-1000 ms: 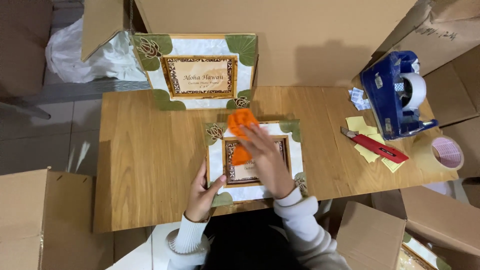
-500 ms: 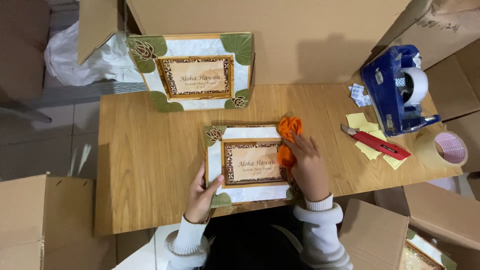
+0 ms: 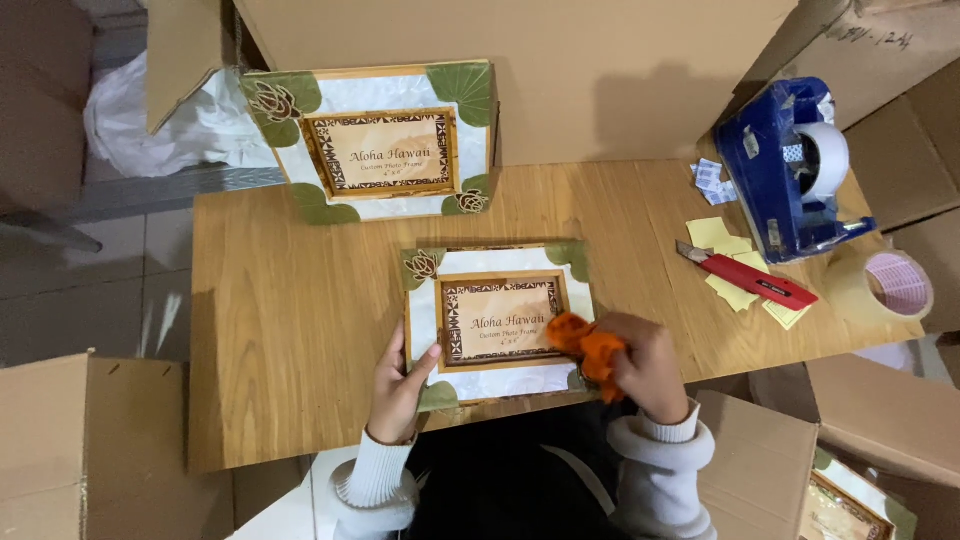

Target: The person is cleaning picture frames using an orange cloth and then placing them into a box.

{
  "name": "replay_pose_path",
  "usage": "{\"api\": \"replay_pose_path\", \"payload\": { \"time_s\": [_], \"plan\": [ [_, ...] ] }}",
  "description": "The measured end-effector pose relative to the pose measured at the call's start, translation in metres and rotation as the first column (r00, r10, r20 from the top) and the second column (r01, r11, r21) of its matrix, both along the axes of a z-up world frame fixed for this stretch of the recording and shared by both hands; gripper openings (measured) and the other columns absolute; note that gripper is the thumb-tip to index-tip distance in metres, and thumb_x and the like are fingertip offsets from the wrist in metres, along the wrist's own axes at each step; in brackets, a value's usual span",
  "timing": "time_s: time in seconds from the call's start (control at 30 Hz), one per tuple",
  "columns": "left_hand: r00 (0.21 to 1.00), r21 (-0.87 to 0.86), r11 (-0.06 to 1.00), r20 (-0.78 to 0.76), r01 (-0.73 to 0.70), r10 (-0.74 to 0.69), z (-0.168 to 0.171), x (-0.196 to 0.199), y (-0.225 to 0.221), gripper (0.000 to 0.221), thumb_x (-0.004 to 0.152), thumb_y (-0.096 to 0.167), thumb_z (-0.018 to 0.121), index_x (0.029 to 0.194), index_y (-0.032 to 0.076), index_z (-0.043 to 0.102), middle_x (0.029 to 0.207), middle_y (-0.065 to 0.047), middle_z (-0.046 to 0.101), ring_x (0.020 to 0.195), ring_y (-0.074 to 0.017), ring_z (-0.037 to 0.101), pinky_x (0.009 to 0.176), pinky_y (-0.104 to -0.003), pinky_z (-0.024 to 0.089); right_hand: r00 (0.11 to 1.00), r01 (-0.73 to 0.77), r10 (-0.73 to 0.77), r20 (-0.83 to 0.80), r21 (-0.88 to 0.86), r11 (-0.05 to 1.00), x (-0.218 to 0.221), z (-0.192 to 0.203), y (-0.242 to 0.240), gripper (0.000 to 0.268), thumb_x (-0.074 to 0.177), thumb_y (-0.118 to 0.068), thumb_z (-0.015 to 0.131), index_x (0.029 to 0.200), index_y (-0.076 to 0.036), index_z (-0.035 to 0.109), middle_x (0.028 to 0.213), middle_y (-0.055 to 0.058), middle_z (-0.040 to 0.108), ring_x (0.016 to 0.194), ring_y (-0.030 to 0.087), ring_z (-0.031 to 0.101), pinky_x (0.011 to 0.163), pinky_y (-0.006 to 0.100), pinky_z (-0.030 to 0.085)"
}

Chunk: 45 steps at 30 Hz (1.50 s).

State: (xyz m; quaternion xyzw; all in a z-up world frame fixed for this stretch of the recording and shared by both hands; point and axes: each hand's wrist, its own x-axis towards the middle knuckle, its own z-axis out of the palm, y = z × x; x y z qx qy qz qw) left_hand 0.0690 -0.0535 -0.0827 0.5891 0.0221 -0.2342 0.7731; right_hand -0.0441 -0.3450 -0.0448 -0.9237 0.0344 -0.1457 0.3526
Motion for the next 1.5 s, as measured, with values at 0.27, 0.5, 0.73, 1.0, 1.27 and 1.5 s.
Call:
{"api": "replay_pose_path", "payload": {
  "time_s": [0.27, 0.5, 0.73, 1.0, 1.27, 1.5],
  "plan": [
    [0.999, 0.049, 0.999, -0.025, -0.020, 0.021, -0.009, 0.001, 0.003, 0.077, 0.085, 0.022, 0.070, 0.155, 0.012, 0.040, 0.150, -0.008, 0.057, 0.136, -0.0202, 0.055, 0.115, -0.037, 0.045, 0.986, 0.017, 0.002, 0.169, -0.111, 0.994, 0.050, -0.039, -0.010, 0.056, 0.068, 0.023, 0.057, 0.119, 0.001, 0.069, 0.137, 0.025, 0.060, 0.133, 0.041, 0.053, 0.117, 0.052, 0.041],
    [0.993, 0.024, 0.993, 0.030, -0.117, 0.117, 0.012, -0.004, -0.008, 0.081, 0.093, 0.011, 0.068, 0.160, 0.000, 0.025, 0.152, -0.023, 0.050, 0.134, -0.0278, 0.051, 0.109, -0.046, 0.048, 0.984, 0.178, -0.168, 0.062, -0.218, 0.960, 0.027, -0.024, 0.014, 0.037, 0.071, 0.005, 0.064, 0.099, -0.015, 0.079, 0.110, 0.005, 0.068, 0.112, 0.030, 0.068, 0.098, 0.039, 0.056],
    [0.997, 0.006, 0.997, 0.031, -0.071, 0.070, 0.008, -0.001, -0.004, 0.072, 0.092, 0.017, 0.066, 0.156, 0.005, 0.035, 0.149, -0.016, 0.055, 0.135, -0.0236, 0.053, 0.112, -0.042, 0.047, 0.997, 0.063, -0.058, 0.044, -0.107, 0.992, -0.011, -0.023, 0.037, 0.040, 0.067, 0.006, 0.058, 0.095, -0.014, 0.077, 0.107, 0.005, 0.071, 0.105, 0.033, 0.066, 0.085, 0.040, 0.056],
    [0.996, 0.008, 1.000, 0.090, -0.020, 0.019, -0.001, 0.000, 0.001, 0.066, 0.091, 0.029, 0.066, 0.150, 0.008, 0.045, 0.145, -0.011, 0.060, 0.133, -0.0234, 0.058, 0.113, -0.039, 0.048, 0.993, 0.020, 0.011, 0.117, -0.259, 0.966, -0.014, -0.034, 0.112, 0.059, 0.073, 0.012, 0.056, 0.129, -0.009, 0.062, 0.133, 0.014, 0.057, 0.122, 0.038, 0.055, 0.098, 0.050, 0.049],
    [0.994, 0.265, 0.964, 0.105, -0.027, -0.001, -0.014, 0.001, 0.009, 0.091, 0.091, 0.072, 0.019, 0.157, 0.011, 0.032, 0.167, -0.014, 0.028, 0.156, -0.0269, 0.023, 0.127, -0.043, 0.013, 0.726, -0.681, 0.627, 0.281, 0.170, 0.712, 0.019, 0.005, 0.149, 0.032, 0.109, -0.008, 0.052, 0.140, -0.005, 0.060, 0.138, 0.016, 0.052, 0.125, 0.036, 0.048, 0.112, 0.052, 0.045],
    [0.970, -0.179, 0.957, -0.131, -0.228, 0.207, 0.001, -0.013, -0.011, 0.080, 0.099, 0.068, 0.019, 0.163, 0.020, 0.028, 0.157, -0.022, 0.043, 0.142, -0.0348, 0.046, 0.116, -0.046, 0.040, 0.865, -0.479, 0.355, 0.354, 0.372, 0.795, 0.038, -0.001, 0.114, 0.068, 0.074, 0.011, 0.036, 0.132, -0.001, 0.068, 0.123, 0.025, 0.065, 0.119, 0.047, 0.059, 0.100, 0.061, 0.048]
  ]
}}
